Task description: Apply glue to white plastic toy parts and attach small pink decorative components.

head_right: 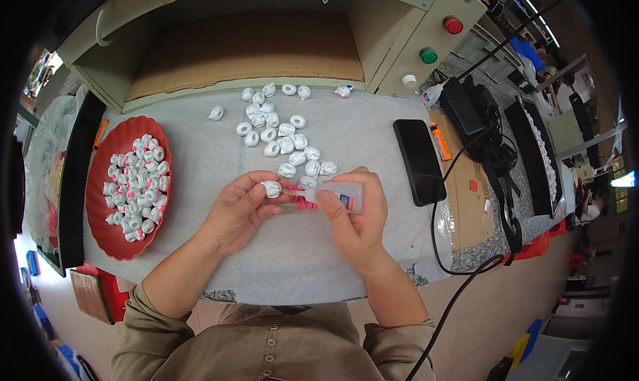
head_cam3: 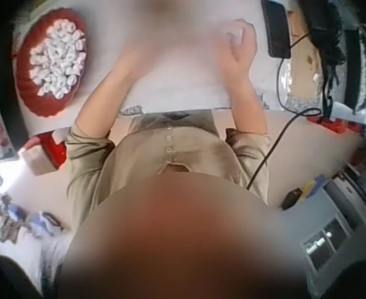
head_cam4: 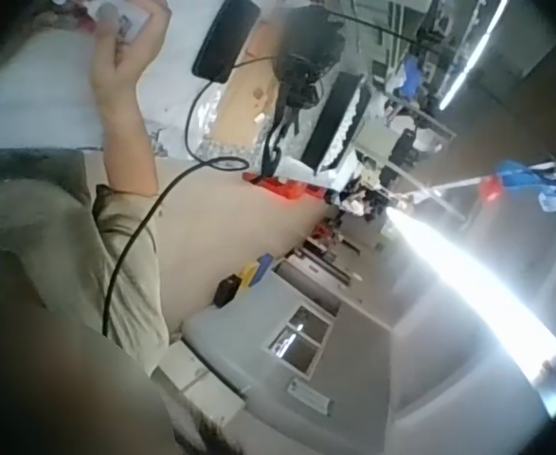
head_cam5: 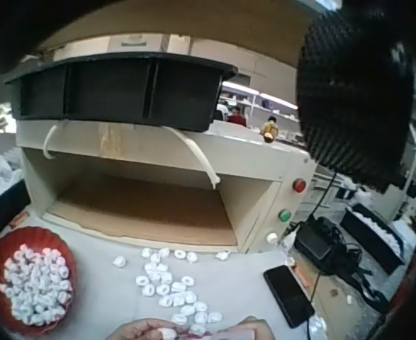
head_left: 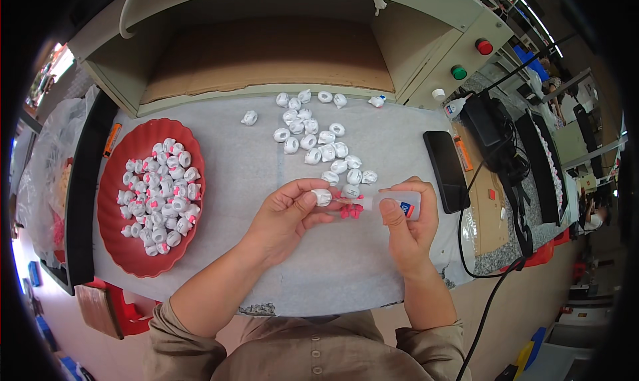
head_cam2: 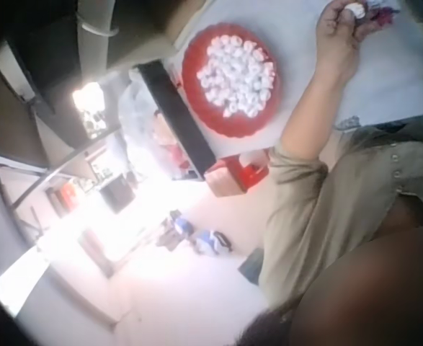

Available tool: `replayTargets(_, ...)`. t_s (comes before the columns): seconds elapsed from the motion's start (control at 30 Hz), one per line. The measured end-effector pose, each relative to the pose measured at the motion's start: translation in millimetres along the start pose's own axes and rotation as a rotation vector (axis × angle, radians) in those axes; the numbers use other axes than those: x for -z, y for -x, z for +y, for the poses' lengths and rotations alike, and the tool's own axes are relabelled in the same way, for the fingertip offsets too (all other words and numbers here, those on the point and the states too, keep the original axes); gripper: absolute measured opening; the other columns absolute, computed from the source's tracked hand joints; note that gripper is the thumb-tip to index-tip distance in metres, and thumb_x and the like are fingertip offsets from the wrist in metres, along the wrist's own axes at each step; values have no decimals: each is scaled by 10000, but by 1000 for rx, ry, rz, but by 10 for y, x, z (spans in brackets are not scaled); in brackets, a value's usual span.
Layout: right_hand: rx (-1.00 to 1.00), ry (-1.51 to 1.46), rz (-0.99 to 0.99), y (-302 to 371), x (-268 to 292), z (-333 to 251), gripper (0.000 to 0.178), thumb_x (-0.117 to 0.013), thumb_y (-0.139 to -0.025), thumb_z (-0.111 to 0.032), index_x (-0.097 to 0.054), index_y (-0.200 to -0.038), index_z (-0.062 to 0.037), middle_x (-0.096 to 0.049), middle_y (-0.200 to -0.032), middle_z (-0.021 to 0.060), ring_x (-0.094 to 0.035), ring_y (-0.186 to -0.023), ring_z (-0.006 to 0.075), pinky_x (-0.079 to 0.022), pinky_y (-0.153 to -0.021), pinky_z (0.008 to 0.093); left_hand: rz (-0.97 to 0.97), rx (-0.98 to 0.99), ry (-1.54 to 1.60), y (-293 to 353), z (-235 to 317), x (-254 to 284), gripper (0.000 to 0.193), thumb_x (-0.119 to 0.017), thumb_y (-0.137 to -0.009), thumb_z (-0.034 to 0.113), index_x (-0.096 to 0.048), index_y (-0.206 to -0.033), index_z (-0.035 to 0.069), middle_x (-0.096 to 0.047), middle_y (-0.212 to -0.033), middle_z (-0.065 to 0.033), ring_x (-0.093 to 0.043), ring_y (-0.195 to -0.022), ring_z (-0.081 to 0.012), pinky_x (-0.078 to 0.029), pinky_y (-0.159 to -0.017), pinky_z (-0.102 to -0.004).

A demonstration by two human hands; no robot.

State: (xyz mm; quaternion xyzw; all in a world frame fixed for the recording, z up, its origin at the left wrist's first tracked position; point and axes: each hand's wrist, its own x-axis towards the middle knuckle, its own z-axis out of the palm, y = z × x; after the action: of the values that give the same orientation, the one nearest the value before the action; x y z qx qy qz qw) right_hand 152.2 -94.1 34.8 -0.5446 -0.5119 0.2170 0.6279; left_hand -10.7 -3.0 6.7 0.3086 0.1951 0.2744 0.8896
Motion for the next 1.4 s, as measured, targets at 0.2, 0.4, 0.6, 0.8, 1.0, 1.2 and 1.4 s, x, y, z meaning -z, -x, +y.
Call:
replayTargets(0.2,-9,-16,25,4,5,3,183,-573,-786,-44,-436,-900,-3,-466,-741,52,-427,-612,72,-348,-528,186,5,9,0,-7,-4,-5,261,-483,-854,153,-470,-1063,-2,-541,-1044,-137,-555,-939,-194,-486,-744,-245)
replayTargets(0.4,-460,-734,205,-184,94,-87,232,-606,-757,-70,-442,-919,-47,-582,-822,85,-578,-699,149,-455,-615,246,7,-5,-7,-18,-18,38,229,-435,-876,131,-485,-1064,10,-552,-1028,-133,-554,-943,-219,-476,-756,-284)
replayTargets(0.6,-513,-307,52,-260,350,-23,225,-583,-767,-129,-481,-950,-46,-594,-842,81,-569,-741,133,-410,-672,255,-29,-14,-13,-36,-9,28,231,-433,-878,137,-477,-1059,0,-555,-1010,-124,-561,-914,-213,-482,-738,-281)
replayTargets(0.8,-582,-24,-94,-123,430,70,198,-573,-708,-57,-513,-892,-12,-574,-709,43,-533,-653,96,-381,-623,217,-2,-13,-4,-28,-12,49,246,-464,-863,145,-473,-1057,-4,-561,-991,-128,-578,-851,-186,-496,-697,-264)
replayTargets(1.0,-262,640,-249,-74,381,321,171,-665,-667,-166,-640,-792,-52,-622,-754,91,-585,-687,211,-438,-618,302,-34,1,-30,-16,-10,44,237,-437,-878,146,-474,-1058,-3,-549,-989,-120,-565,-875,-202,-487,-724,-276)
replayTargets(1.2,-407,852,-356,-157,227,145,146,-674,-670,-90,-623,-770,3,-634,-786,99,-601,-727,167,-442,-661,267,-47,-1,-39,-22,-28,78,233,-447,-875,134,-475,-1060,-5,-551,-963,-100,-563,-825,-166,-472,-663,-248)
replayTargets(1.4,-455,392,-306,-128,237,99,135,-683,-670,-71,-607,-745,12,-605,-713,43,-543,-677,98,-418,-615,235,-32,-1,-125,-14,-60,53,212,-444,-871,98,-477,-1057,0,-547,-975,-80,-553,-821,-144,-450,-669,-239)
